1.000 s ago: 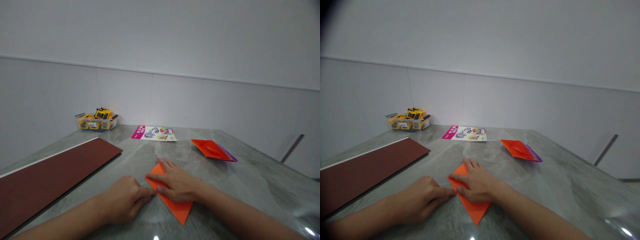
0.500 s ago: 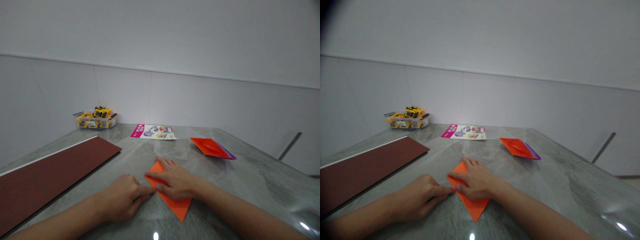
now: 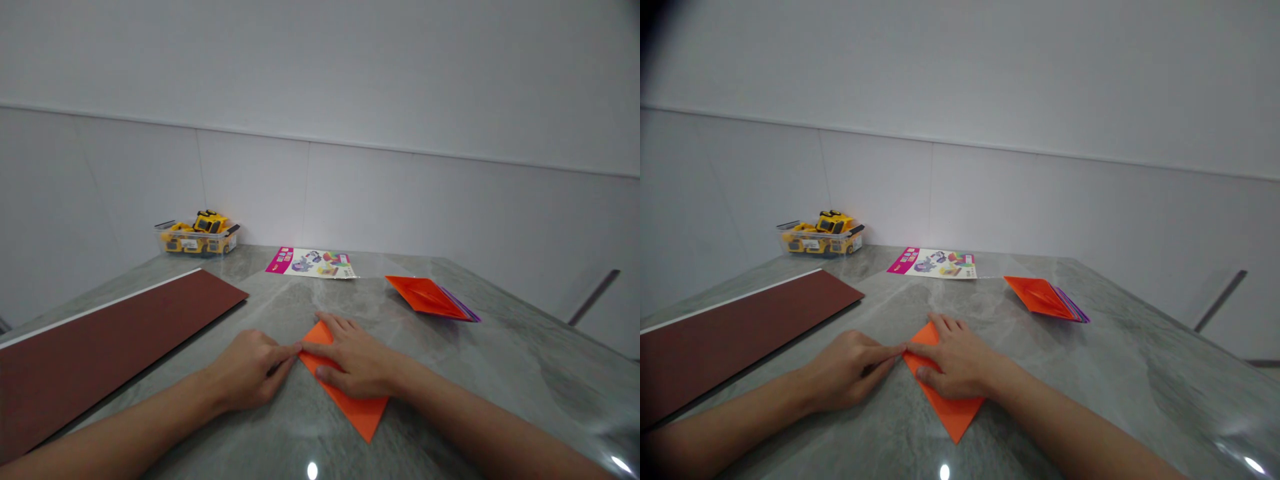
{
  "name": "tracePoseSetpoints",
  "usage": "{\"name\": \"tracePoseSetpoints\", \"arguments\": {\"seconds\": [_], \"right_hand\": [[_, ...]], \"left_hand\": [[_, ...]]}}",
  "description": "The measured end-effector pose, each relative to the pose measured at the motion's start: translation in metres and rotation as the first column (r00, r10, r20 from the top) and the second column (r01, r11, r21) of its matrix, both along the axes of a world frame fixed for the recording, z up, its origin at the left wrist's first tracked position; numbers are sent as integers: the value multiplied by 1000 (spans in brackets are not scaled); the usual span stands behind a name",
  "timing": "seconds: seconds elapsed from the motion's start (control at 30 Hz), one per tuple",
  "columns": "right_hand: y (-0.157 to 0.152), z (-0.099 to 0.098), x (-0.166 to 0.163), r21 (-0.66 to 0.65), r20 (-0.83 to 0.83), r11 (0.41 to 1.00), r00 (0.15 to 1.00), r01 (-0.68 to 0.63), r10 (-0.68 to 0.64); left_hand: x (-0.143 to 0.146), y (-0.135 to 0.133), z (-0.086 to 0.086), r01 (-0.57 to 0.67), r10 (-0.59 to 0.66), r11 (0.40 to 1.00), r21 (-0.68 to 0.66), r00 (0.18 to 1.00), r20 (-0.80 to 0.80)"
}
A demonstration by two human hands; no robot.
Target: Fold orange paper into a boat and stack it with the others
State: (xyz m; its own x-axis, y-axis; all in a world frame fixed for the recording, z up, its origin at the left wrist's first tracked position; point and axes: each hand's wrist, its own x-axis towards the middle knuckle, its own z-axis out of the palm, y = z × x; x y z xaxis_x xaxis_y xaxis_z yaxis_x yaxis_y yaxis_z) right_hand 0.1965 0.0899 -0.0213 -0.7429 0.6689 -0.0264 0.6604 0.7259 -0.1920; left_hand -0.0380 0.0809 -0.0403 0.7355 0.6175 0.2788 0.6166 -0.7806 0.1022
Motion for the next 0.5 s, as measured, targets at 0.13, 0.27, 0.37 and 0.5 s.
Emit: {"name": "tracePoseSetpoints", "arguments": {"seconds": [0.13, 0.27, 0.37, 0.5], "right_hand": [[0, -1, 1, -3, 17, 1000, 1000, 11, -11], [-1, -1, 0, -5, 17, 1000, 1000, 7, -7], [-1, 0, 0, -6, 7, 1000, 1000, 6, -6], [-1, 0, 1, -12, -16, 1000, 1000, -1, 1]], "left_hand": [[-1, 1, 0, -1, 1, 1000, 7, 1000, -2], [-2, 2, 1, 13, -13, 1000, 3, 1000, -17], [1, -4, 3, 17, -17, 1000, 16, 1000, -12], [13, -24, 12, 124, -130, 991, 48, 982, 135]]}}
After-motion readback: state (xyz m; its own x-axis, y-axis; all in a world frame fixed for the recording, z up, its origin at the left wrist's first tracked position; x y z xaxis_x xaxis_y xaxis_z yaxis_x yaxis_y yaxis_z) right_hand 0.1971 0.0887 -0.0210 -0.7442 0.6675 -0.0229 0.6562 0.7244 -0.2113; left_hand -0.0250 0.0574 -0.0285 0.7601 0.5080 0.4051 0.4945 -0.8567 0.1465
